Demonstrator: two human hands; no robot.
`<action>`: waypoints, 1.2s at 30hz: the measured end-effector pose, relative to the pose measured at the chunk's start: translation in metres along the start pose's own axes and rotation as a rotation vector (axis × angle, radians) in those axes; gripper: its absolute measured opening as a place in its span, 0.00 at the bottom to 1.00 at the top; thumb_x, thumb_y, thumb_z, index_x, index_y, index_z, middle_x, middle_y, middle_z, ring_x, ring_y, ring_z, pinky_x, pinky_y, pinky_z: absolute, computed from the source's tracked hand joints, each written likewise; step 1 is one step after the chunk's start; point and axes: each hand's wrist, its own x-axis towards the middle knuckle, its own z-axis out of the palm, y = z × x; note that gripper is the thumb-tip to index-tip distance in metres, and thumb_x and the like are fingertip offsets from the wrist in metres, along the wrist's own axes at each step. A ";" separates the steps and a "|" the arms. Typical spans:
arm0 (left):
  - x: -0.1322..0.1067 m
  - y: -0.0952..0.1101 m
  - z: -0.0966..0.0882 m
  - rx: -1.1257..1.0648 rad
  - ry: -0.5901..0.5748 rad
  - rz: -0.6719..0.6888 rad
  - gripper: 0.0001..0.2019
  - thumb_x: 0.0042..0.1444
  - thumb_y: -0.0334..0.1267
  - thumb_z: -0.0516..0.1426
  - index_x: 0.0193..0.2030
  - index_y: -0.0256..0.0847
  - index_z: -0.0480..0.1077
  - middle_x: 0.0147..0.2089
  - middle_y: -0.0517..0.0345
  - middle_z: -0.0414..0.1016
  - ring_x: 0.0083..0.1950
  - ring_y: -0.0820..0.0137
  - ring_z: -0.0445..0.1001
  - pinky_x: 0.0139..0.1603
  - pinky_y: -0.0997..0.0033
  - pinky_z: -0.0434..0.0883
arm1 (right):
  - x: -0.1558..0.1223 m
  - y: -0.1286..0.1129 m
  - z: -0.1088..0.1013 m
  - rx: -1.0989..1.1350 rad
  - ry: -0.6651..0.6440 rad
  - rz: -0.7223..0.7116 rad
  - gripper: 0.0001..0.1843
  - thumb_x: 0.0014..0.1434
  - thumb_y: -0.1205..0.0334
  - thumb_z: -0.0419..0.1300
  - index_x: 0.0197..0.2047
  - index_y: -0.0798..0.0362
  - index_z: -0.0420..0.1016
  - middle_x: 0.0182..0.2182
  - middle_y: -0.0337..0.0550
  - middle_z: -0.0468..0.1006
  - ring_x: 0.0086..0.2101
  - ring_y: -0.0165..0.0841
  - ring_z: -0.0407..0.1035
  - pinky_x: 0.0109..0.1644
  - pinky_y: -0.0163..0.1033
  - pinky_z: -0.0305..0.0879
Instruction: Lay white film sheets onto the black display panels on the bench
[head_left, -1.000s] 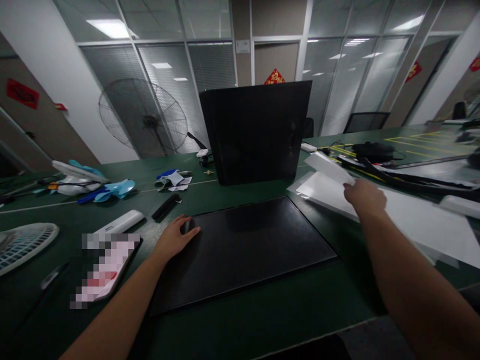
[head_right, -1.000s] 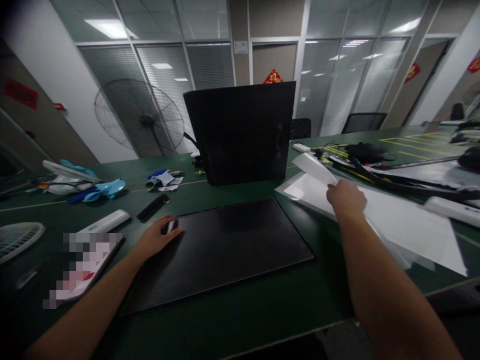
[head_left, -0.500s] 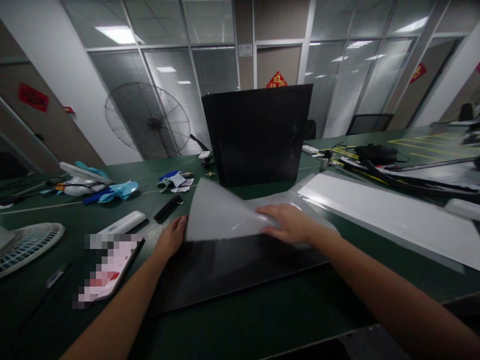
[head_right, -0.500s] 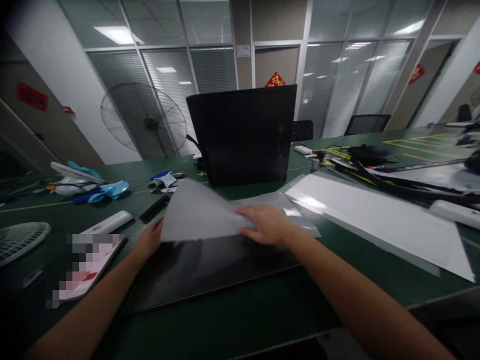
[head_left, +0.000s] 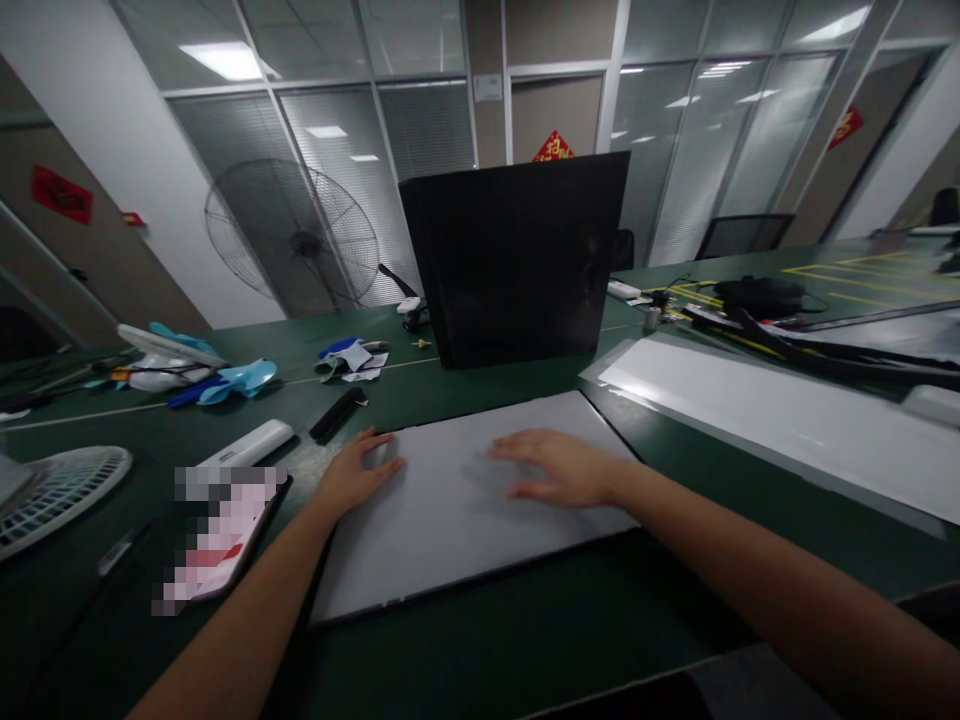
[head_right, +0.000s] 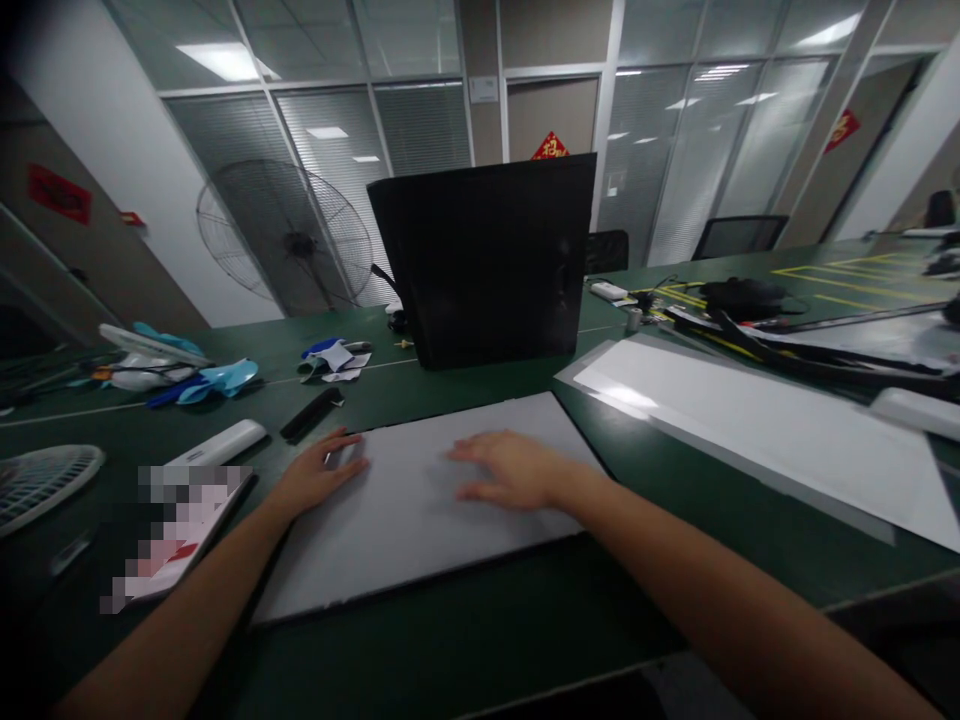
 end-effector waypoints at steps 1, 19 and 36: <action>0.000 -0.001 0.001 0.006 -0.007 -0.003 0.34 0.54 0.61 0.61 0.63 0.44 0.76 0.76 0.45 0.62 0.74 0.49 0.65 0.72 0.47 0.64 | -0.004 0.022 -0.006 -0.051 0.079 0.112 0.35 0.70 0.38 0.53 0.72 0.46 0.68 0.69 0.45 0.67 0.66 0.42 0.64 0.72 0.47 0.57; -0.001 -0.001 0.002 0.068 -0.009 0.021 0.35 0.56 0.62 0.59 0.64 0.43 0.75 0.76 0.44 0.63 0.75 0.49 0.64 0.74 0.50 0.61 | -0.095 0.209 -0.011 -0.268 0.315 1.287 0.39 0.65 0.35 0.53 0.70 0.50 0.69 0.65 0.61 0.68 0.62 0.57 0.65 0.60 0.65 0.64; -0.001 0.000 0.001 0.081 -0.004 0.033 0.33 0.56 0.61 0.59 0.63 0.43 0.76 0.75 0.45 0.64 0.73 0.48 0.67 0.72 0.49 0.64 | -0.084 0.173 -0.025 -0.319 0.269 1.273 0.27 0.69 0.47 0.53 0.59 0.57 0.77 0.54 0.65 0.78 0.54 0.55 0.74 0.55 0.58 0.69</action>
